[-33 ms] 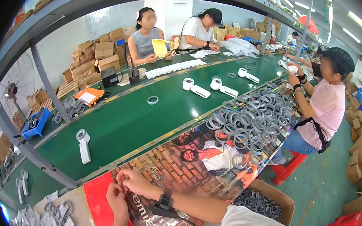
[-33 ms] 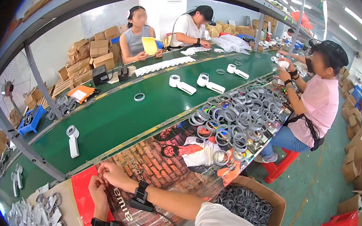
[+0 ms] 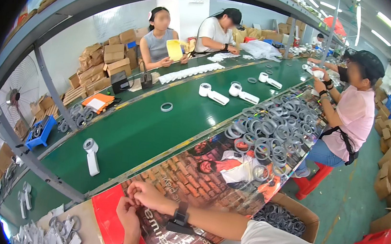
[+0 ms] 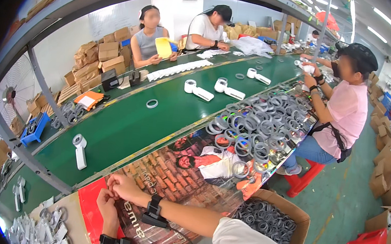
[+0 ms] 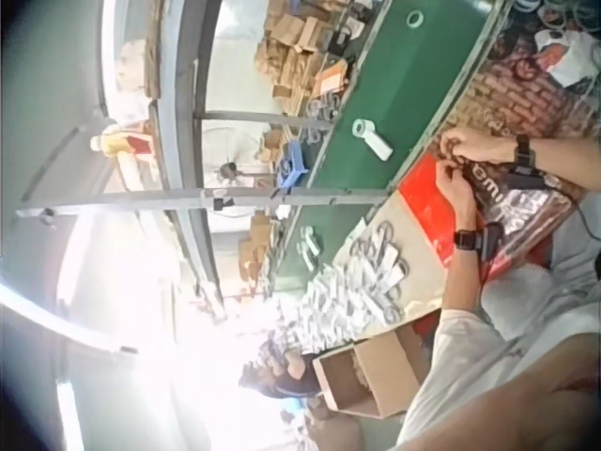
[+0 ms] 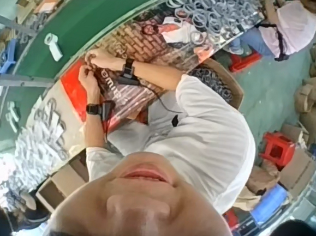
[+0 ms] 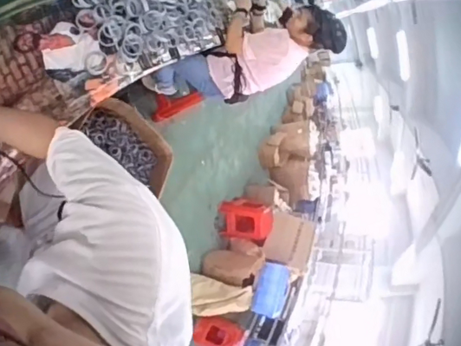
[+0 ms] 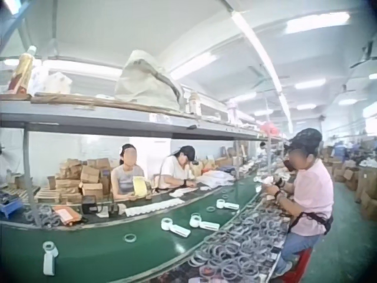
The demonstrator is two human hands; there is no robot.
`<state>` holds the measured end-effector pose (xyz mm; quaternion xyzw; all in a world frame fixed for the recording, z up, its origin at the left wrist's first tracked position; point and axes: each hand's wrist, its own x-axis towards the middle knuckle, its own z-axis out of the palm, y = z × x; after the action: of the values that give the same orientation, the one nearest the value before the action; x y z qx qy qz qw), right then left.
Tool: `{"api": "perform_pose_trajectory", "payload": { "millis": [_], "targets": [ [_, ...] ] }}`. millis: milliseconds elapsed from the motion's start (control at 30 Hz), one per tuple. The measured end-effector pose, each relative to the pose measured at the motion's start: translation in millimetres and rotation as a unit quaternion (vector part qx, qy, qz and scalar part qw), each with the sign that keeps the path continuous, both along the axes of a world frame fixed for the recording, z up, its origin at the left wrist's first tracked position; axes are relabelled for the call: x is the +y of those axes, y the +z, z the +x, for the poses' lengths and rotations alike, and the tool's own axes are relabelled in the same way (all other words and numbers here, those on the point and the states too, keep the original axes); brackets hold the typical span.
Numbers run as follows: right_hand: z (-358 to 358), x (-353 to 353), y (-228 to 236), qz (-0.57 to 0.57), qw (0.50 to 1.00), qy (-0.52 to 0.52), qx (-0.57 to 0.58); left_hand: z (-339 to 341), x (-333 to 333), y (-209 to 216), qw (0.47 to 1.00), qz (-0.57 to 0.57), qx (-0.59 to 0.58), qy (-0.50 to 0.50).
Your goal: The recorder is on an assembly line assembling internal and external parts of circular plastic housings, placing circuit boards inside and attaching covers.
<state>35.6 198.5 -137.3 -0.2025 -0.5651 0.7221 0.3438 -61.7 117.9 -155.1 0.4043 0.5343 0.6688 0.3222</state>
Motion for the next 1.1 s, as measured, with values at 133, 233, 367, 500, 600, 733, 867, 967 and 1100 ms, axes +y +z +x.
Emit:
{"api": "perform_pose_trajectory", "payload": {
  "millis": [133, 233, 367, 500, 600, 733, 867, 967, 1100],
  "targets": [
    [8, -2, 11, -0.005, 1.0, 0.003, -0.002, 6, -1, 10, 0.999, -0.022, 0.037, 0.022],
    [5, -5, 2, 0.008, 1.0, 0.0, -0.03, -1, -3, -6, 0.986, -0.028, 0.145, 0.078],
    [7, -4, 2, 0.021, 0.998, 0.02, -0.047, -6, 0, -9, 0.971, -0.03, 0.216, 0.094],
    [10, -1, 8, 0.057, 0.997, 0.01, -0.054, 0, -4, -1, 0.977, -0.058, 0.19, 0.076],
    [7, -2, 7, 0.049, 0.997, 0.001, -0.061, 1, 2, 5, 0.984, -0.071, 0.152, 0.061],
    [2, -3, 7, 0.046, 0.998, 0.015, -0.044, -5, 1, -7, 0.993, -0.026, 0.107, 0.04],
    [6, -5, 2, 0.058, 0.997, 0.011, -0.056, 1, -1, -2, 0.995, -0.027, 0.098, 0.025],
    [5, -4, 1, 0.057, 0.996, 0.022, -0.066, 3, -2, 2, 0.996, -0.036, 0.073, 0.025],
    [3, -1, 1, 0.057, 0.996, 0.021, -0.058, 1, 0, 2, 0.998, -0.022, 0.053, 0.017]
  ]
}}
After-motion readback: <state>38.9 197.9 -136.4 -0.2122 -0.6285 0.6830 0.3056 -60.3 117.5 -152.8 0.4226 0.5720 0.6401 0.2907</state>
